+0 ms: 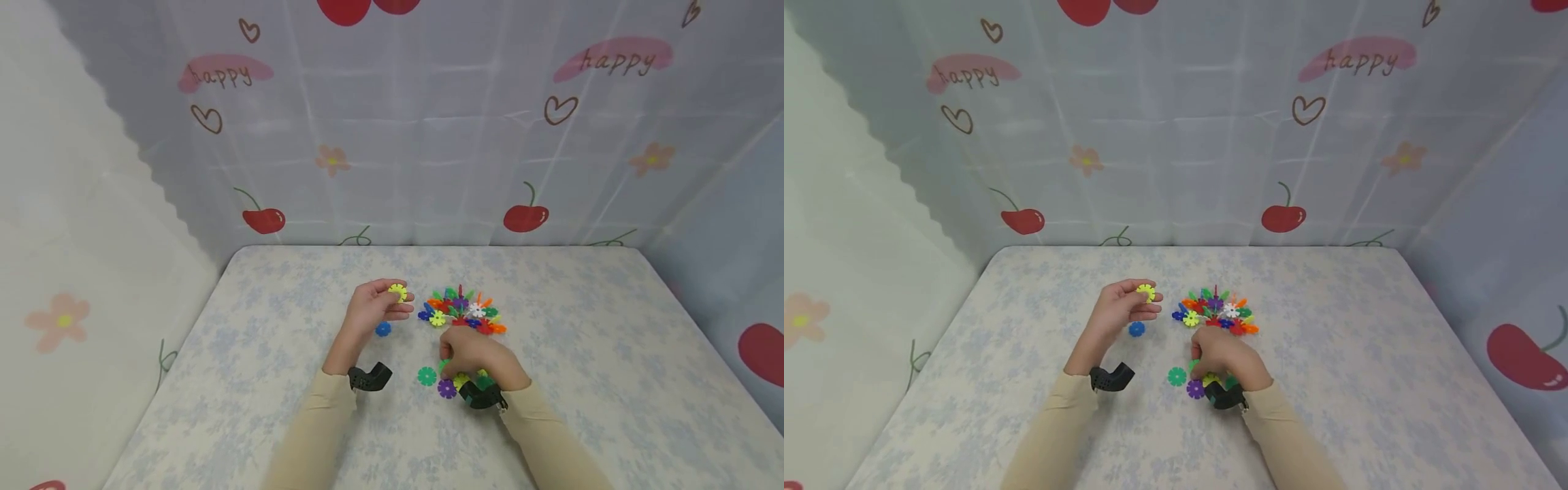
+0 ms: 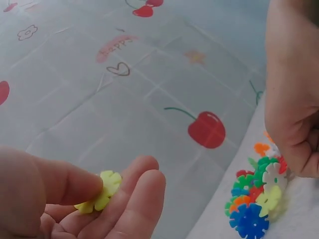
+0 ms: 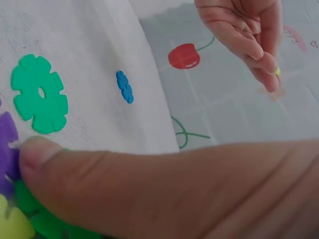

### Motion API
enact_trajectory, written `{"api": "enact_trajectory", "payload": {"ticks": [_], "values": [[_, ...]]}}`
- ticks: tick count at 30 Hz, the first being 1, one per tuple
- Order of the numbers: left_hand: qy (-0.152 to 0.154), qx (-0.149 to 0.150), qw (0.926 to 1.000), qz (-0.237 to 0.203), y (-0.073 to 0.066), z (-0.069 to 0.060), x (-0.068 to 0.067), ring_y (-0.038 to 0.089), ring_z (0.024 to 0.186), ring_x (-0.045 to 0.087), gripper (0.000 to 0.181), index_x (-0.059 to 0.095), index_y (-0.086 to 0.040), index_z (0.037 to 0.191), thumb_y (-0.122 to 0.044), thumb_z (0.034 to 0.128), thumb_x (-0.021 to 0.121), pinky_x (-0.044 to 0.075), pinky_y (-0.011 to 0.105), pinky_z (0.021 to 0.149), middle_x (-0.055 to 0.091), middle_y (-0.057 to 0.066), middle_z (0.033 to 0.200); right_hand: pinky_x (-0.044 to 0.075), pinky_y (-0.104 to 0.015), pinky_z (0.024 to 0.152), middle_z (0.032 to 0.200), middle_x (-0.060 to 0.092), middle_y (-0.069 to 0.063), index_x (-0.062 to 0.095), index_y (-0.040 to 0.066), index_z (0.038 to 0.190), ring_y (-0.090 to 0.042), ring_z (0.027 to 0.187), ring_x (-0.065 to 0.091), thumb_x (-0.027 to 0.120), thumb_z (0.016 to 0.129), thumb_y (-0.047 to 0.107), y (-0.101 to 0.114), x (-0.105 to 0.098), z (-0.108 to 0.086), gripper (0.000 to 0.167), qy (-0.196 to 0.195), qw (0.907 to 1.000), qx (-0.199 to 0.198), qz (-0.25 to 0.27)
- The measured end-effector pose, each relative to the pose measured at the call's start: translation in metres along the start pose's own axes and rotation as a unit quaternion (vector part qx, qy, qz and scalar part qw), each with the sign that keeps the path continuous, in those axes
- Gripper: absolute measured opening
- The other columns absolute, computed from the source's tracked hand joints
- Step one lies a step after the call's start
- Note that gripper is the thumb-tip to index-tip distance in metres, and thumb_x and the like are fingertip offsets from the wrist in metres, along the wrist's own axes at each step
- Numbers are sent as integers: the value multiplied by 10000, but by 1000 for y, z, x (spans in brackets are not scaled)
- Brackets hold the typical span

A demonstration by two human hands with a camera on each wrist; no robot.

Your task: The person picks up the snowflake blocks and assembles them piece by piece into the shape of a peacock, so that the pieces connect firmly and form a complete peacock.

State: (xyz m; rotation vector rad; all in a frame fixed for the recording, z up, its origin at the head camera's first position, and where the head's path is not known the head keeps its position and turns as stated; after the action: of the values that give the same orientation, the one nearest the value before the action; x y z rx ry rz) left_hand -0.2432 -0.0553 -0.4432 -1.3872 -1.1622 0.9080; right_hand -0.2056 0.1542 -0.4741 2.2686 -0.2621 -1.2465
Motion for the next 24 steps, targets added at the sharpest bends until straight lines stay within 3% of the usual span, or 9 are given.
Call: {"api": "enact_trajectory", "payload": {"ticks": [4,8,10,12,15,19,21,24], "values": [[300,-112,9988,-368,1,-5,-1,168,913,784,322,622,5,1337,-120,1071,490,623,330,843,715,227,1242,374,-262,543,622,441,33,604,109,717,-127,542,409,822,836,122,-10,-5,2,249,298,9974,-577,304],[537,-121,9973,-491,4,-7,-2,122,910,775,366,595,26,1375,-167,1086,480,620,302,857,713,201,1262,375,-247,529,596,412,48,576,78,766,-92,508,379,717,936,132,-18,-18,1,228,165,9840,-1433,1042],[530,-92,9975,-454,5,-7,0,78,814,746,366,609,29,1365,-173,1079,503,624,256,797,753,141,1150,387,-256,522,590,412,38,538,39,809,-88,495,382,641,993,117,-18,-25,-1,226,-61,9699,-1895,1530],[421,-43,9985,-360,6,-7,4,53,691,686,350,637,36,1328,-168,1061,543,606,220,693,761,59,966,404,-277,531,582,406,11,491,16,841,-163,482,392,568,1038,108,-14,-30,-5,230,-296,9536,-2227,2006],[167,68,9996,-229,6,-9,11,57,550,593,294,694,67,1190,-161,1021,618,551,212,562,691,-34,726,503,-299,585,591,504,-84,491,-27,877,-255,525,518,484,1071,79,-6,-33,-10,221,-762,9258,-2776,2449],[52,141,9995,-265,7,-12,18,65,496,602,275,708,81,1022,-189,997,664,560,233,518,677,-35,627,617,-302,722,764,699,-234,602,-85,968,-160,703,725,471,1075,66,5,-31,-15,227,-1565,9032,-3020,2619],[76,123,9994,-319,8,-13,20,70,494,617,293,709,78,999,-210,1004,655,567,237,519,681,-29,624,626,-295,768,873,734,-267,641,-102,1056,-94,783,753,481,1071,58,8,-28,-15,227,-1831,9005,-2933,2636],[160,64,9991,-386,9,-15,22,75,484,620,324,700,88,1000,-227,1021,627,566,239,516,679,-29,609,631,-290,785,957,745,-282,648,-114,1155,-140,834,775,498,1060,39,11,-25,-16,235,-2129,9014,-2801,2522]]}}
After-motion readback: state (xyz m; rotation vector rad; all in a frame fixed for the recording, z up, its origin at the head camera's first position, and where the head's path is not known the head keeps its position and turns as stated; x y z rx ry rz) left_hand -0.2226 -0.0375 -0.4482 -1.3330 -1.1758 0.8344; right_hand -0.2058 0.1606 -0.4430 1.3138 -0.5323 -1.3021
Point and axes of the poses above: each hand's wrist, its own z-axis towards the middle knuckle, its own x-axis out of the palm, y = z × x, the point moved 1 cm from there along z, towards the middle knuckle
